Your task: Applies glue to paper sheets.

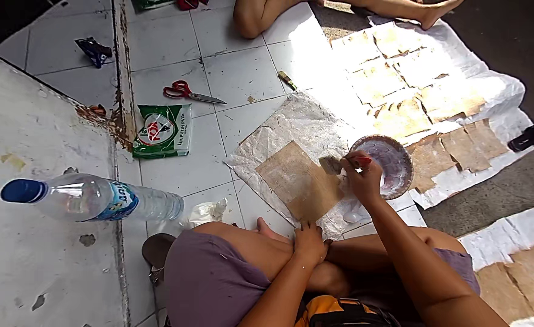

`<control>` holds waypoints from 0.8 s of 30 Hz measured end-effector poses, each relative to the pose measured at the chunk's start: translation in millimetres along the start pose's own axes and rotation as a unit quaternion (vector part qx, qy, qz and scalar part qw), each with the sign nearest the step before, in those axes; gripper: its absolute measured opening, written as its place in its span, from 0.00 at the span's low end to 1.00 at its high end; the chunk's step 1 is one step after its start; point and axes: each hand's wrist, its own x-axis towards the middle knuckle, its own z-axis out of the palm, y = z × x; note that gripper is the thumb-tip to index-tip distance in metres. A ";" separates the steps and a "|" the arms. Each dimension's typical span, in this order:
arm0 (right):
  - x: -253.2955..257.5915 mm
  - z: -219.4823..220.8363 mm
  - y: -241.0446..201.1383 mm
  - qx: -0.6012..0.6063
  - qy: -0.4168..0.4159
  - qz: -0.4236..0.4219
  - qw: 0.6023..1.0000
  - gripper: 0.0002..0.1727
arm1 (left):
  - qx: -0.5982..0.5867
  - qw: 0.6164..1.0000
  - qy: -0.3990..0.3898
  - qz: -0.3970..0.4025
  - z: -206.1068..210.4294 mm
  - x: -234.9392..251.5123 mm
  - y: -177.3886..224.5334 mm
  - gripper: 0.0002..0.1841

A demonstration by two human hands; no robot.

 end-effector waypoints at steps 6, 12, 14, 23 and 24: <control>13.6 -94.5 44.6 -0.105 0.165 0.046 0.980 0.11 | 0.029 1.000 -0.009 -0.006 -3.6 -0.4 3.3 0.37; -18.1 -83.6 59.1 -0.260 0.046 0.155 0.952 0.11 | 0.037 0.999 -0.008 -0.011 -3.8 -2.4 4.2 0.37; -19.1 -74.8 48.9 -0.244 0.036 0.170 0.954 0.12 | 0.035 0.999 -0.006 -0.011 -3.8 -2.4 3.9 0.36; -16.2 -76.9 64.9 -0.191 0.129 0.139 0.963 0.12 | 0.034 0.999 -0.008 -0.011 -3.5 -2.5 2.9 0.36; -17.4 -74.4 63.8 -0.214 0.103 0.125 0.963 0.11 | 0.031 0.999 -0.006 -0.009 -3.5 -2.4 2.8 0.36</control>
